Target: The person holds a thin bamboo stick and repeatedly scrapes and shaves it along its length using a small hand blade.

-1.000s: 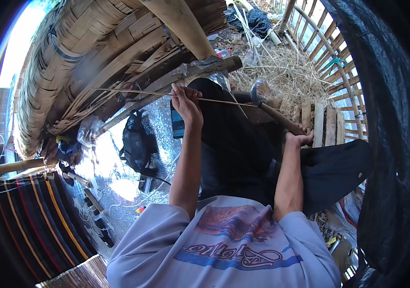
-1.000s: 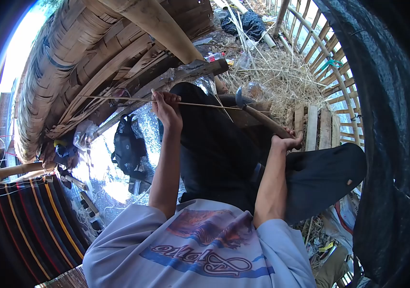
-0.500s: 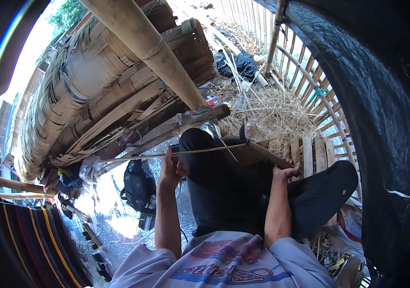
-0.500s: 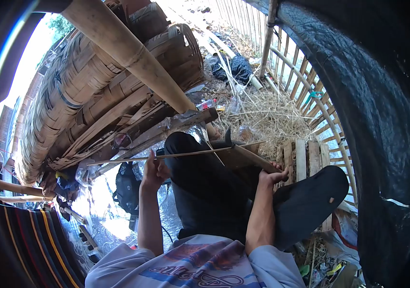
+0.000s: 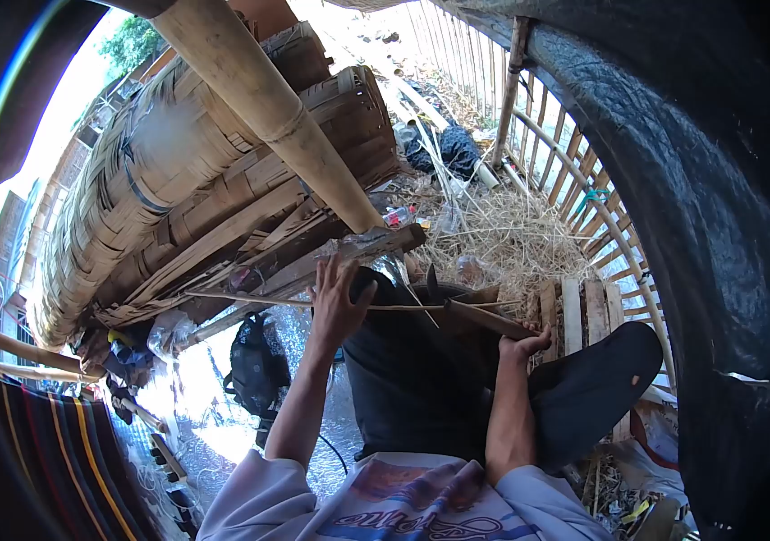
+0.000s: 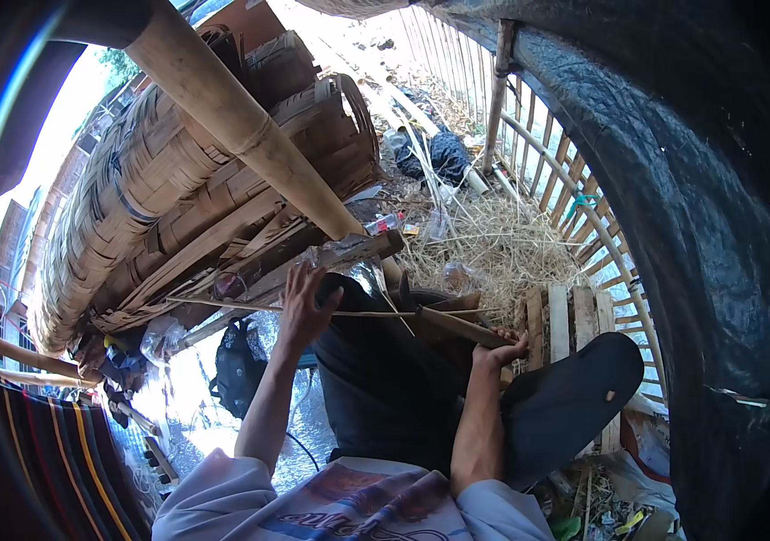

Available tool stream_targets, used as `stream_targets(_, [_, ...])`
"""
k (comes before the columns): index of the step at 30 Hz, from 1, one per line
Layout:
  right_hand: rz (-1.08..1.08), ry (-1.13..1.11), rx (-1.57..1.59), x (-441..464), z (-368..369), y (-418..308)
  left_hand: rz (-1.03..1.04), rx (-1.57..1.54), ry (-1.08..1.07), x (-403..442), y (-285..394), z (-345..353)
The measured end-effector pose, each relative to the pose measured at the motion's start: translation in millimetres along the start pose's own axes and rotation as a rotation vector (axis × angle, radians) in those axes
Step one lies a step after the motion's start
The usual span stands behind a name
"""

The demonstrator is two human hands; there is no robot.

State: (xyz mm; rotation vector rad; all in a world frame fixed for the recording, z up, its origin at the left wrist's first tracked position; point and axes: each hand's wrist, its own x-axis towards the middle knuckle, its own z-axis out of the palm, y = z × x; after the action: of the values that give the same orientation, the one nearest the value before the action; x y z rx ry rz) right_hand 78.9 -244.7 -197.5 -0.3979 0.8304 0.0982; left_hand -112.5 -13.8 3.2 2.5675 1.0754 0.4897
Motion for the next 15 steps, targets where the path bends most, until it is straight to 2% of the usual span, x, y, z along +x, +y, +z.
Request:
stream_targets(1, [-0.008,0.024,0.006,3.5,-2.9,0.6,0.021,0.215,-0.243,-3.6,5.6,-2.8])
stream_targets(2, [-0.004,0.018,0.016,10.5,-6.5,1.5,0.082,0.219,-0.341,-7.0,-3.5,2.1])
stream_targets(3, [-0.001,0.009,0.013,9.7,-5.4,0.8,0.078,0.216,-0.333,-7.9,-8.7,4.6])
stream_targets(5, [0.040,0.004,0.055,9.0,-2.1,-0.6,0.059,0.155,-0.508,-7.2,-18.7,10.0])
stream_targets(6, [0.060,-0.023,0.067,9.8,-2.4,-0.7,0.049,0.150,-0.501,-6.4,-36.2,22.0])
stream_targets(8, [0.046,-0.038,0.056,12.5,-3.6,2.4,0.331,0.145,-0.365,-0.2,-72.4,49.3])
stream_targets(9, [0.028,-0.044,0.052,13.6,-4.5,3.0,0.326,0.141,-0.357,0.7,-60.7,40.7])
stream_targets(11, [0.042,-0.089,0.028,11.9,-3.0,3.6,0.029,0.158,-0.540,5.0,-24.2,15.2])
stream_targets(15, [0.030,-0.033,0.063,2.9,4.9,-1.8,0.033,0.107,-0.547,2.7,-29.3,19.7])
